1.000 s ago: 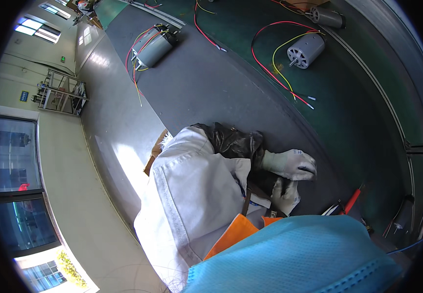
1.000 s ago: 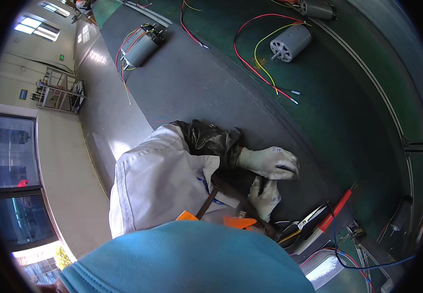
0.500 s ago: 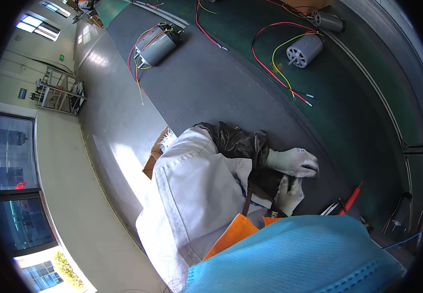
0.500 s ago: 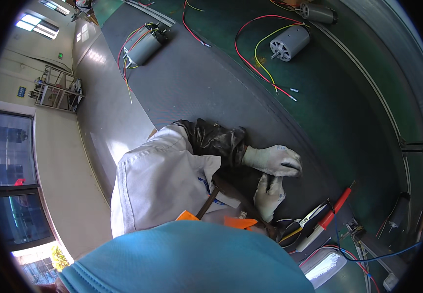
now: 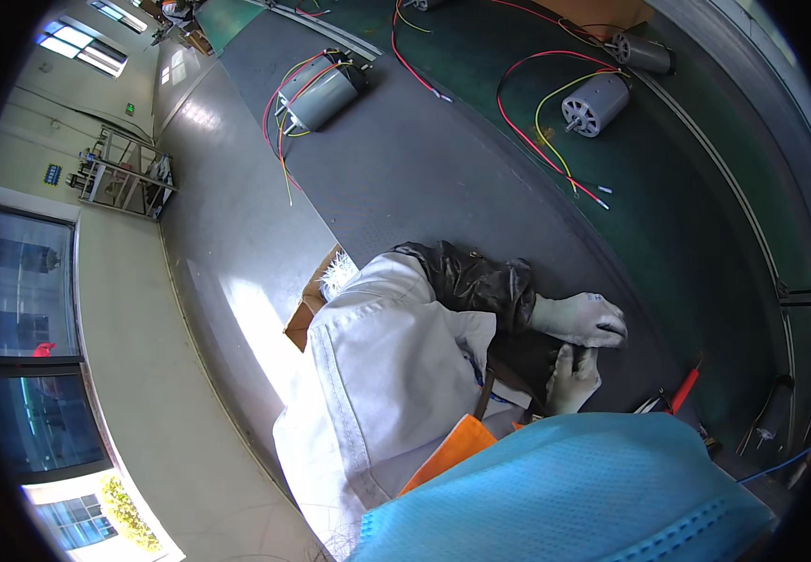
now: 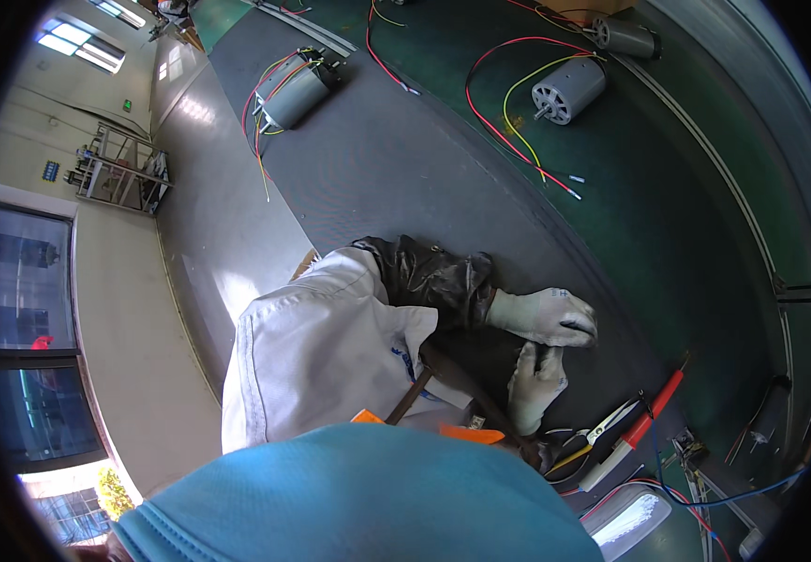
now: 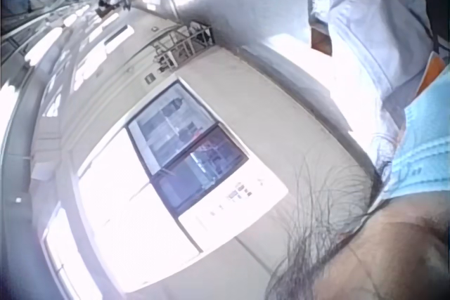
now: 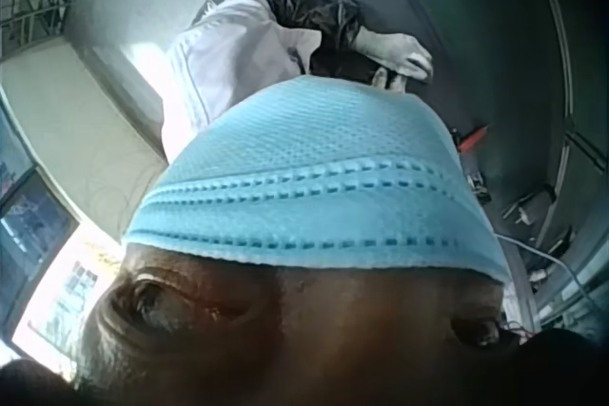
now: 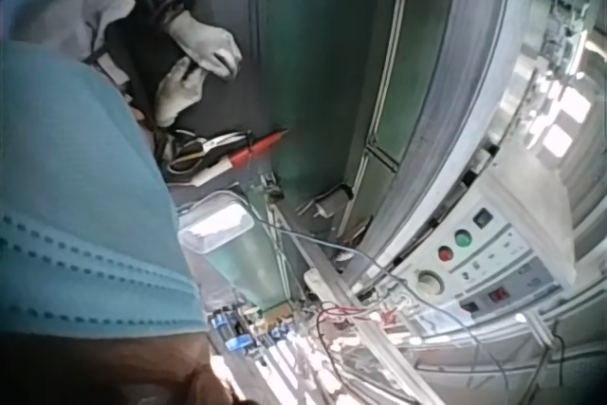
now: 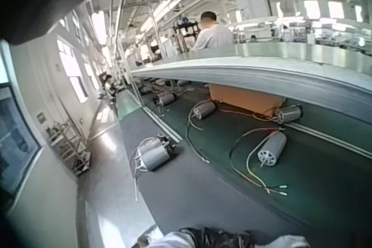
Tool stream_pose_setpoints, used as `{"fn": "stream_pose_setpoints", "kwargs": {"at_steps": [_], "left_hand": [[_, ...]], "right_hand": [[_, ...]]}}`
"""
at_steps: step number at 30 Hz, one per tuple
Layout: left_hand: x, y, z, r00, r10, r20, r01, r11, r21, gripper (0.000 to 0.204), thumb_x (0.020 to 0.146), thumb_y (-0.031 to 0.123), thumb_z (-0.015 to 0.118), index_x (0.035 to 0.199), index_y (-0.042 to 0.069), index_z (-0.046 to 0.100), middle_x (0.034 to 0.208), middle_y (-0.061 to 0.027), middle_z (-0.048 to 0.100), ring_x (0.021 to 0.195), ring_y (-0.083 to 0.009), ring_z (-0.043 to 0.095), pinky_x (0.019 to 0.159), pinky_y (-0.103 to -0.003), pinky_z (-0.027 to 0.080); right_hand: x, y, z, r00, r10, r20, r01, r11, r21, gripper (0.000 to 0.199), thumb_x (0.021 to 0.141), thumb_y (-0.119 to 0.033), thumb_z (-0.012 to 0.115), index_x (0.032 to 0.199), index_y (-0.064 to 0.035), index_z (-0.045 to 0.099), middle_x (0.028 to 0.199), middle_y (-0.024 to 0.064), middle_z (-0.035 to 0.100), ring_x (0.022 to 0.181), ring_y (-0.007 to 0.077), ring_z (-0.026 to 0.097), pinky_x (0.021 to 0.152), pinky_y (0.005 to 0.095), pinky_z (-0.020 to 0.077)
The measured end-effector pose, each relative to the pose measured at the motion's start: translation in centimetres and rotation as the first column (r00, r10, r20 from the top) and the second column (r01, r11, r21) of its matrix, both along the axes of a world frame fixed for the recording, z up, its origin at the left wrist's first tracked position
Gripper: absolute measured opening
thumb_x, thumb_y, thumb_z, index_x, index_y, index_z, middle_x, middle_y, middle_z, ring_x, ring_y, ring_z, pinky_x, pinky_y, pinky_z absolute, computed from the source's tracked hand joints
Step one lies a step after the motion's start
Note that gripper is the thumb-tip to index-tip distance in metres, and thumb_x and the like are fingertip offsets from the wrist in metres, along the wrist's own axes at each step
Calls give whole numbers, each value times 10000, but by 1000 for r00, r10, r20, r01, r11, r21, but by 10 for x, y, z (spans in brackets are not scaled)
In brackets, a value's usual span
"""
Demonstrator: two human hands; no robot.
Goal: Connecting wires to small electric motors and organizing them on an assembly line.
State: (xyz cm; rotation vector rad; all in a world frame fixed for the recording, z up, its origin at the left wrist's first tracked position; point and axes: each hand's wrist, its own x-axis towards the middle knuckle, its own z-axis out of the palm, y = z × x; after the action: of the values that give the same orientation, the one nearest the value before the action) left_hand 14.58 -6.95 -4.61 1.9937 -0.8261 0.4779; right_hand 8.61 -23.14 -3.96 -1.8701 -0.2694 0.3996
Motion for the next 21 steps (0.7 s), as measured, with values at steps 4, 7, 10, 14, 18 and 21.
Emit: {"fn": "stream_pose_setpoints", "kwargs": {"at_steps": [4, 7, 10, 14, 18, 21], "left_hand": [[2, -1, -3, 997, 22, 70, -26, 999, 44, 194, 932, 225, 613, 1011, 61, 680, 1045, -72, 675, 974, -276, 669, 811, -396, 577], [2, -5, -4, 996, 39, 81, -45, 996, 72, 190, 917, 227, 623, 1011, 71, 679, 1054, -69, 672, 979, -273, 670, 802, -397, 579], [4, -5, -10, 993, 68, 92, -77, 993, 91, 190, 909, 231, 633, 1017, 82, 679, 1059, -64, 669, 978, -271, 672, 788, -399, 581], [3, -1, -16, 990, 91, 103, -99, 992, 73, 202, 883, 221, 654, 1026, 81, 675, 1059, -70, 660, 961, -272, 676, 768, -399, 584], [-3, 5, -10, 951, 198, 237, -220, 973, 68, 267, 810, 182, 671, 1044, 55, 672, 1065, -102, 647, 955, -288, 679, 760, -403, 584], [-4, 2, -12, 940, 239, 244, -257, 965, 48, 325, 787, 192, 683, 1079, 51, 665, 1065, -108, 645, 964, -294, 679, 760, -400, 583]], "right_hand": [[1, 1, 3, 1000, -9, -6, 10, 1000, 17, 182, 963, -46, 610, 1126, 23, 652, 737, 72, 669, 608, 118, 578, 577, 295, 465], [1, 0, 6, 999, -28, -27, 29, 999, 26, 174, 964, -43, 613, 1120, 21, 656, 731, 60, 672, 604, 103, 574, 575, 276, 457], [5, 0, -1, 995, -61, -80, 66, 996, 59, 171, 963, -37, 618, 1121, 18, 658, 728, 54, 678, 586, 90, 560, 559, 261, 444], [4, 2, -12, 988, -118, -102, 127, 989, 80, 170, 955, -35, 636, 1108, 30, 671, 747, 71, 699, 573, 85, 576, 532, 255, 443], [3, 7, 7, 926, -342, -159, 374, 887, 272, 239, 979, -39, 637, 1201, 41, 673, 890, 87, 724, 639, 109, 635, 552, 238, 489], [18, -8, 13, 910, -381, -163, 414, 835, 363, 294, 1009, -48, 609, 1292, 16, 653, 1030, 63, 717, 740, 109, 648, 648, 242, 522]]}}
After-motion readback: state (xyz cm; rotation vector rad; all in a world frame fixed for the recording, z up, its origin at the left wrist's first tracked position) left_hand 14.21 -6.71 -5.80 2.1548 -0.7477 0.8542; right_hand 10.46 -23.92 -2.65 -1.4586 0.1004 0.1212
